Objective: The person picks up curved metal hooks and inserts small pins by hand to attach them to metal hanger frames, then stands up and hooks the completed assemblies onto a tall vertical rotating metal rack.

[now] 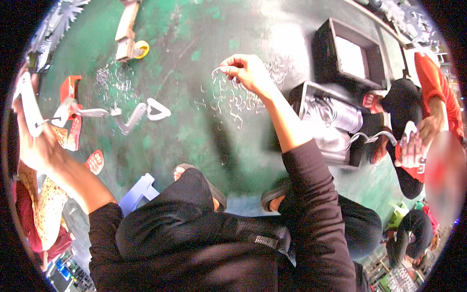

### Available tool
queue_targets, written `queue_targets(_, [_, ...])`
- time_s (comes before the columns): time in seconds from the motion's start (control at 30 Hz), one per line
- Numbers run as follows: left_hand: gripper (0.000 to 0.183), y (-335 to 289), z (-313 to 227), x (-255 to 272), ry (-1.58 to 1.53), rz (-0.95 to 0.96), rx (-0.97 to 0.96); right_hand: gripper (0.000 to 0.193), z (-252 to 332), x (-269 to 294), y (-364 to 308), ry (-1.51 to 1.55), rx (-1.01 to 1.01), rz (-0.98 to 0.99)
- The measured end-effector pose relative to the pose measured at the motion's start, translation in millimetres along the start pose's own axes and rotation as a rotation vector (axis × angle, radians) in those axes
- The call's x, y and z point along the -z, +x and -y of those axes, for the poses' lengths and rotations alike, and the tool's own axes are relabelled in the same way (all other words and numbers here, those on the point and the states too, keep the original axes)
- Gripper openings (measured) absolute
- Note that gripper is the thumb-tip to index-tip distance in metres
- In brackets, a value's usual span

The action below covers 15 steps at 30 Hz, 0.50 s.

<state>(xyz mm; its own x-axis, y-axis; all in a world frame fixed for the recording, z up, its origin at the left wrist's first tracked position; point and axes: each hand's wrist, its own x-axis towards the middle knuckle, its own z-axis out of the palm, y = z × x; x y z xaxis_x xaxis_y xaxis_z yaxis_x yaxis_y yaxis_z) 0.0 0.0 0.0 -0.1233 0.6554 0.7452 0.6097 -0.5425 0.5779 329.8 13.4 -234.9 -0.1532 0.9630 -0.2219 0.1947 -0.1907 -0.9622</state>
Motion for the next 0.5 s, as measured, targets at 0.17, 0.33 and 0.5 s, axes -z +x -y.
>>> queue_targets(0.17, [0.023,-11.6,-29.8,-39.1,-0.517,0.000,0.194,0.017,110.6,40.8,-25.5,0.128,0.146,0.037])
queue_targets(0.33, [0.028,-5.1,-60.4,-50.8,-0.794,0.123,0.049,0.015,229.1,29.9,-60.2,0.242,0.346,0.164])
queue_targets(0.5, [0.027,3.2,-106.6,-49.7,-0.784,0.186,0.037,0.009,311.1,6.6,-99.9,0.297,0.665,0.216])
